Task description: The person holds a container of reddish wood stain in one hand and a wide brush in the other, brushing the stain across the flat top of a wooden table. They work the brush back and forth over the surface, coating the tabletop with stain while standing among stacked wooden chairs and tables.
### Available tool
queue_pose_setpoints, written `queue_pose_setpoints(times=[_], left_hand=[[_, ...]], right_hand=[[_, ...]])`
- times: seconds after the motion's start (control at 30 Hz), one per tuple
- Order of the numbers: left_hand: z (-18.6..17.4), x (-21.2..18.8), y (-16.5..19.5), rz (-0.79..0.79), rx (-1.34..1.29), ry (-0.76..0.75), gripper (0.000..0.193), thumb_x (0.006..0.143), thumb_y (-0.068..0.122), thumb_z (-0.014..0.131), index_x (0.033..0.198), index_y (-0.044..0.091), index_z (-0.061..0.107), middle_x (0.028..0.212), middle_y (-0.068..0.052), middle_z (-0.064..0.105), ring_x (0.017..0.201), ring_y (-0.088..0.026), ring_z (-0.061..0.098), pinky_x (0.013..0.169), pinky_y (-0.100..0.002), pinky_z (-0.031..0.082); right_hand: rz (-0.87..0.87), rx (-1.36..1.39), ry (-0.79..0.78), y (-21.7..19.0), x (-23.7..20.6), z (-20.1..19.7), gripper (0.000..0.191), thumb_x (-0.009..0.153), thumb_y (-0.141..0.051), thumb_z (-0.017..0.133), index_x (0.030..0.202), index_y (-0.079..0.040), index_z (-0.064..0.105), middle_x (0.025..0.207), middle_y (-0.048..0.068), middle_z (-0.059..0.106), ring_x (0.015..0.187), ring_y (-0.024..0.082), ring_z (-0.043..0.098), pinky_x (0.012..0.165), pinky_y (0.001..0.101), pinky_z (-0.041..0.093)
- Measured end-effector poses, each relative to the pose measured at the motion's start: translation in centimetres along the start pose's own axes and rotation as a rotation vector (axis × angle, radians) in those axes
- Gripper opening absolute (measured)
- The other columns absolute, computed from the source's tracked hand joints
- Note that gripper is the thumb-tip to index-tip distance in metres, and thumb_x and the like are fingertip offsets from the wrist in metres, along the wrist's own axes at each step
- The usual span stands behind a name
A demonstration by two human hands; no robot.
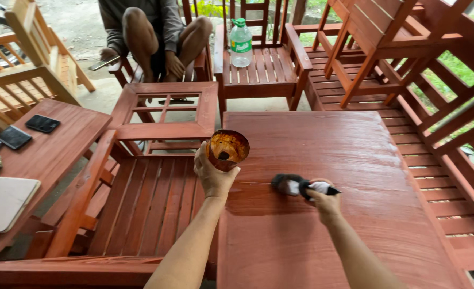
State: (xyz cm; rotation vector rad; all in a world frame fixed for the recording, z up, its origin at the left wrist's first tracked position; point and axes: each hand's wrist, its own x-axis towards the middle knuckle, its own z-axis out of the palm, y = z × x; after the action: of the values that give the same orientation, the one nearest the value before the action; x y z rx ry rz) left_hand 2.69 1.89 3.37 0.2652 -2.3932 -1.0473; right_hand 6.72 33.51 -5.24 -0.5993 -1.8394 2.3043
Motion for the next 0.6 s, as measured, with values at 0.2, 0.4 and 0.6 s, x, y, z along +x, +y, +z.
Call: queue_pose_setpoints(times=[0.2, 0.4, 0.6], left_hand=[[5.3, -2.3, 4.8, -0.016, -0.029, -0.045, 0.125, 0.053, 0.027, 0.1, 0.15, 0.022, 0.022, 0.152, -0.015, 0.034, 0.143, -0.038, 0.031, 0.117, -0.058, 0.032], [10.3, -4.1, 9.2, 0.025, -0.024, -0.049, 0.124, 0.053, 0.027, 0.1, 0.15, 0.023, 0.022, 0.152, -0.014, 0.034, 0.143, -0.039, 0.031, 0.118, -0.059, 0.032], [13.7, -5.7, 12.4, -0.003, -0.022, -0.075, 0.125, 0.053, 0.027, 0.1, 0.15, 0.023, 0.021, 0.152, -0.015, 0.032, 0.142, -0.041, 0.031, 0.116, -0.059, 0.037]], right_hand=[[0.011, 0.042, 0.1, -3.0, 3.5, -13.9, 0.028, 0.08, 0.005, 0.071, 0.102, -0.012, 0.065, 0.092, 0.005, 0.066, 0.081, 0.019, 0.067, 0.064, 0.04, 0.062], [-0.034, -0.024, 0.29, -6.3, 5.7, -24.1, 0.026, 0.083, 0.008, 0.072, 0.103, -0.005, 0.062, 0.095, 0.006, 0.064, 0.079, 0.021, 0.067, 0.066, 0.0431, 0.064], [-0.081, -0.032, 0.391, -7.9, 7.0, -31.4, 0.028, 0.083, 0.011, 0.07, 0.102, -0.006, 0.058, 0.098, 0.005, 0.064, 0.081, 0.021, 0.069, 0.067, 0.0438, 0.06]])
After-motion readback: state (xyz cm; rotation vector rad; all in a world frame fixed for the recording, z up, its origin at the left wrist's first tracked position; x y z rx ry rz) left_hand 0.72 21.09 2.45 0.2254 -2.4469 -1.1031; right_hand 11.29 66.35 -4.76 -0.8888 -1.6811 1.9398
